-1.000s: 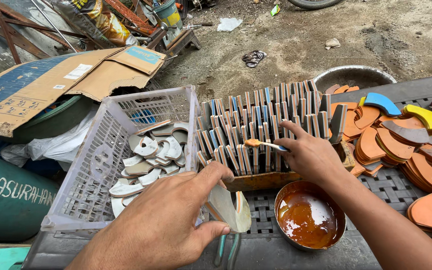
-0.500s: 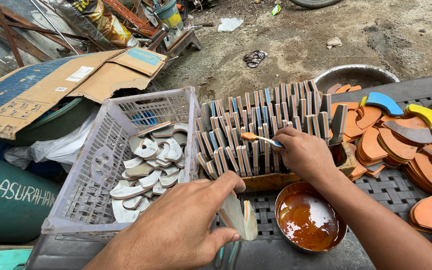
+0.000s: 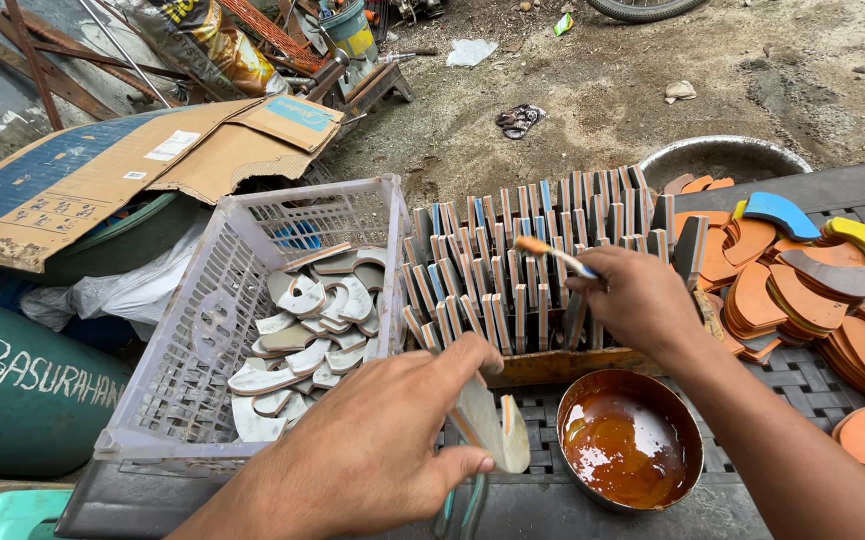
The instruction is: The person repeatedly picks up curved wooden pieces from a white crate, applies a brownish liquid to their edges using a brush, and places them upright in a cardboard box to dry. The process is repeated for multiple pieces throughout the clip.
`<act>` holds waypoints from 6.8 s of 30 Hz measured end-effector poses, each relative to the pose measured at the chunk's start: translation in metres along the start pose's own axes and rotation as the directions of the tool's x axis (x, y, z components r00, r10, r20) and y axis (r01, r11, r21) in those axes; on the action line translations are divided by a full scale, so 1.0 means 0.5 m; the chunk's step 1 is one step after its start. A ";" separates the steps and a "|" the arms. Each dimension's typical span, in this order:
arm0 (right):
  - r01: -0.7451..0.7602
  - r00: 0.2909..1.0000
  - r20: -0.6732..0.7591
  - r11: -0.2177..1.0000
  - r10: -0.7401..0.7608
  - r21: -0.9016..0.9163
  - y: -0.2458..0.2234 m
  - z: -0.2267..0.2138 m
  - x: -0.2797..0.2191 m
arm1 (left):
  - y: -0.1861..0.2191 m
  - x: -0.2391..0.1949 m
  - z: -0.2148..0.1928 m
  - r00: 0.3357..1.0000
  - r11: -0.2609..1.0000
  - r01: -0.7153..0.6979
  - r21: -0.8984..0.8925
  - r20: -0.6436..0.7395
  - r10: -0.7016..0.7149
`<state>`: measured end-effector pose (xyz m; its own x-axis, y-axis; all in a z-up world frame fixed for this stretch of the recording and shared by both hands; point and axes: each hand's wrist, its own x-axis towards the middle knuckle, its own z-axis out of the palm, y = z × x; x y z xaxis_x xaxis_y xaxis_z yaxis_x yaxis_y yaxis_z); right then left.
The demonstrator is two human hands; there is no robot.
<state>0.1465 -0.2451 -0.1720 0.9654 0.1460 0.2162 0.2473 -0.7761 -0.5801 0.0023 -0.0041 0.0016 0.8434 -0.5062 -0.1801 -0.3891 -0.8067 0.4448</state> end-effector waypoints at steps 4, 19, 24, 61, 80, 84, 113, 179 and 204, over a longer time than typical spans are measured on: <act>-0.076 0.997 -0.015 0.992 0.078 0.096 0.013 -0.029 -0.008 | 0.018 0.041 -0.013 0.998 0.998 -0.034 0.061 -0.043 0.037; 0.122 0.981 0.166 0.983 -0.099 -0.136 -0.010 -0.004 -0.012 | 0.010 0.013 -0.002 1.000 0.999 0.007 0.049 -0.025 -0.006; -0.064 0.945 0.310 0.988 0.105 -0.141 -0.005 0.007 0.002 | -0.031 -0.040 0.026 0.998 1.000 0.013 -0.016 -0.062 -0.014; -0.004 0.987 0.161 0.995 0.019 -0.096 -0.024 -0.002 0.004 | -0.202 -0.047 0.298 0.997 0.893 0.074 -0.445 0.034 -0.067; -0.239 0.960 0.164 0.969 0.226 0.063 0.051 -0.026 -0.032 | -0.008 0.159 0.023 0.977 0.976 0.034 -0.216 -0.196 -0.078; -0.256 0.961 0.147 0.953 0.234 0.160 0.080 -0.037 -0.032 | -0.014 0.215 0.038 0.985 0.980 0.125 -0.152 -0.097 -0.140; -0.367 0.928 -0.016 0.922 0.371 0.121 0.189 -0.167 -0.129 | -0.120 0.516 0.102 0.921 0.962 0.217 0.166 0.292 -0.258; -0.470 0.868 0.168 0.883 0.467 -0.024 0.173 -0.159 -0.131 | -0.110 0.473 0.181 0.975 0.901 0.116 0.417 0.126 -0.184; -0.470 0.866 0.167 0.881 0.472 -0.052 0.179 -0.156 -0.134 | -0.121 0.452 0.191 0.982 0.834 0.119 0.538 0.061 -0.180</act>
<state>0.0973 -0.3723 -0.1771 0.9664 -0.1375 -0.2174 -0.2403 -0.7842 -0.5721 0.1809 -0.0989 -0.1497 0.8754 -0.3705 -0.3105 -0.4234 -0.8976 -0.1227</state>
